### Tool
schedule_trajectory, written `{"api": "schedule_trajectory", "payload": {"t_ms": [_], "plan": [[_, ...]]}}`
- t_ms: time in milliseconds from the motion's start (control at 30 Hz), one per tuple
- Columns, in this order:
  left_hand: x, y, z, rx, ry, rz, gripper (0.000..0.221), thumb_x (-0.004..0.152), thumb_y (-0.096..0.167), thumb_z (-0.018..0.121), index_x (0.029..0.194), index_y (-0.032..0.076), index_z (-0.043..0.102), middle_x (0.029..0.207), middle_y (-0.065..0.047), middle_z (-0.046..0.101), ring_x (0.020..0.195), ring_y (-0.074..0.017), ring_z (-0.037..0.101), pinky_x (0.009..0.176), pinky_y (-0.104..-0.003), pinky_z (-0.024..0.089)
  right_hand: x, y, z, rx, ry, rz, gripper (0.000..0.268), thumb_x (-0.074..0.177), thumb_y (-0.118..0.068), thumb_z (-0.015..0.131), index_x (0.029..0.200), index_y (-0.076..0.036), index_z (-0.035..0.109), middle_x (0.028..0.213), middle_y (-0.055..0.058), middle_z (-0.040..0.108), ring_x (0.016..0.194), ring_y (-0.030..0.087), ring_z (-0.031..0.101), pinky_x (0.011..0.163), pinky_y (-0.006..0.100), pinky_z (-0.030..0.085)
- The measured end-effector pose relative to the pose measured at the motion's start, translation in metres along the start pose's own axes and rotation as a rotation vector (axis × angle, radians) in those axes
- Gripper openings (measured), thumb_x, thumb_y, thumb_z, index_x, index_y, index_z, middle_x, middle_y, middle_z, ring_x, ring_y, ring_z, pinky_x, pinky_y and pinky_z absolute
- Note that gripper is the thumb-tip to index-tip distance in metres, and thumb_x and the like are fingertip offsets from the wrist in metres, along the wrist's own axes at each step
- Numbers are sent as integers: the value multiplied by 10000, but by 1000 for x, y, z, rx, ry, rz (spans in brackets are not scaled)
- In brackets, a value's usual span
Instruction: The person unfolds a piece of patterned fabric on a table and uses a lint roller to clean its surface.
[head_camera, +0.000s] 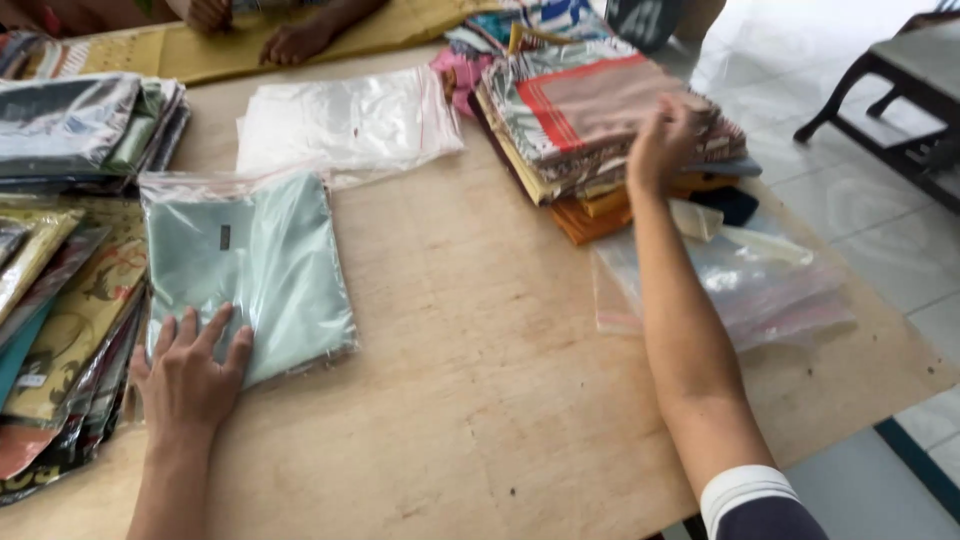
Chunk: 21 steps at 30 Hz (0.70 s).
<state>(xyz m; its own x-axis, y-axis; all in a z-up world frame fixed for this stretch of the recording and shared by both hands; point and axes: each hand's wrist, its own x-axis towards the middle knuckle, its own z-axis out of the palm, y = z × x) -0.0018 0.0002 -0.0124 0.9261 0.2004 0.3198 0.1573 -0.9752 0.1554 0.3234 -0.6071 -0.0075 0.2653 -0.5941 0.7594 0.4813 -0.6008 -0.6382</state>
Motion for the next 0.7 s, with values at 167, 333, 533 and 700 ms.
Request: {"api": "schedule_trajectory", "payload": {"t_ms": [167,333,533,700], "plan": [[5,3,-1,-5,-29,-42,602,967,618,423,1444,305,613,1567,-177,525,1475,-396,427,1160,-697,230,76,17,-25,-575,-310,274,291,919,-276,637,1091,-44,672,1169,178,668,1042,353,635,828,512,531],[5,1,2,-20,-35,-57,615,956,646,408,1440,324,611,1573,-169,516,1486,-385,412,1165,-696,219,91,9,-28,-742,-648,399,248,923,-275,648,759,-91,677,976,214,718,874,441,684,738,534,541],[4,-2,7,-13,-13,-47,588,953,628,451,1423,324,628,1554,-166,541,1479,-384,428,1164,-693,226,106,-3,4,-550,-488,24,323,922,-7,716,661,-138,577,666,-4,662,640,149,628,907,462,563],[6,11,6,50,434,177,427,1037,314,589,1424,145,657,1478,-104,676,1406,-317,563,1201,-593,315,116,-145,32,-24,-581,-252,383,1039,-25,753,1341,-35,518,1263,216,470,1191,386,447,1031,496,423]]}}
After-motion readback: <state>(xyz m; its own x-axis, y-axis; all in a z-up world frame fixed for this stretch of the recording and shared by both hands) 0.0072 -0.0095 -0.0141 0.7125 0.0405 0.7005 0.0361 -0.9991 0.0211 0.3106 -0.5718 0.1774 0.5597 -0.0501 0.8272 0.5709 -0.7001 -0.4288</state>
